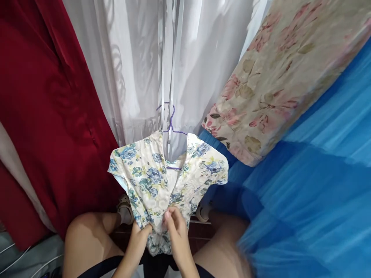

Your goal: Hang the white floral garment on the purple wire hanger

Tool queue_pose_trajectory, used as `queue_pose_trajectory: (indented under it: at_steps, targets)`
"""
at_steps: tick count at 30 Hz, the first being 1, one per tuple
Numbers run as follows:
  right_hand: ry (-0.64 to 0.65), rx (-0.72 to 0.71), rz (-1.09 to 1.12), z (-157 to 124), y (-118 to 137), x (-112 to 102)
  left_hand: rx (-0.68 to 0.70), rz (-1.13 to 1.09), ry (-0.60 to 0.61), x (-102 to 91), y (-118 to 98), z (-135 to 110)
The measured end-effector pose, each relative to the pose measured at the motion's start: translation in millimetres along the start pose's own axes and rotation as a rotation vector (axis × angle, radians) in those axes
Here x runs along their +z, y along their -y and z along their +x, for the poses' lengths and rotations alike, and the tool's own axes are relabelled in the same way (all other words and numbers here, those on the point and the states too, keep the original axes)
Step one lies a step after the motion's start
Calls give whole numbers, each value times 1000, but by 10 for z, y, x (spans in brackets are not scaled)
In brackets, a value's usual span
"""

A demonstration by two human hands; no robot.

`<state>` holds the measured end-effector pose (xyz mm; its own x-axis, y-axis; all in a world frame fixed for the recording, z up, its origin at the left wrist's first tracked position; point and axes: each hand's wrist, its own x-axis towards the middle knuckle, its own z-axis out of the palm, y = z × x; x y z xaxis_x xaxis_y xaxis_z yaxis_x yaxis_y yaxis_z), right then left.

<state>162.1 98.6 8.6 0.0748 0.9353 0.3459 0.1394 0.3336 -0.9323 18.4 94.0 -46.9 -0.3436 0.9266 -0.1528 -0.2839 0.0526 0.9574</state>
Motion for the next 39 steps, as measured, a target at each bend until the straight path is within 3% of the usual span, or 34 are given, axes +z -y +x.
queue_pose_trajectory:
  at_steps: [2,5,9,16,18,22,23,25,27,29,35,39]
  targets:
    - [153,90,61,-31,-100,119,8,42,14,-31,11,-5]
    - [238,112,81,109,38,140,21,98,11,-52,-11,-39]
    - [245,139,155,274,237,57,24,144,5,-8,20,-100]
    - [176,150,188,224,195,52,76,203,-10,0,234,-55]
    - [184,204,213,150,152,74,199,224,-72,-56,201,-49]
    - [312,378,283,-4,83,100,673,336,-291,-120,20,-84]
    - [336,391,288,-27,83,99,767,395,-262,-101,-25,-98]
    - [376,390,279,-51,108,87,841,491,-86,-18,-94,-125]
    - [417,396,266,-57,146,62,783,495,130,96,-141,-148]
    - [446,407,261,-57,174,25,698,465,262,192,-190,-166]
    - [314,408,356,51,284,-65,626,598,371,230,-467,-290]
    - [314,383,395,352,619,-114,582,700,388,191,-662,-454]
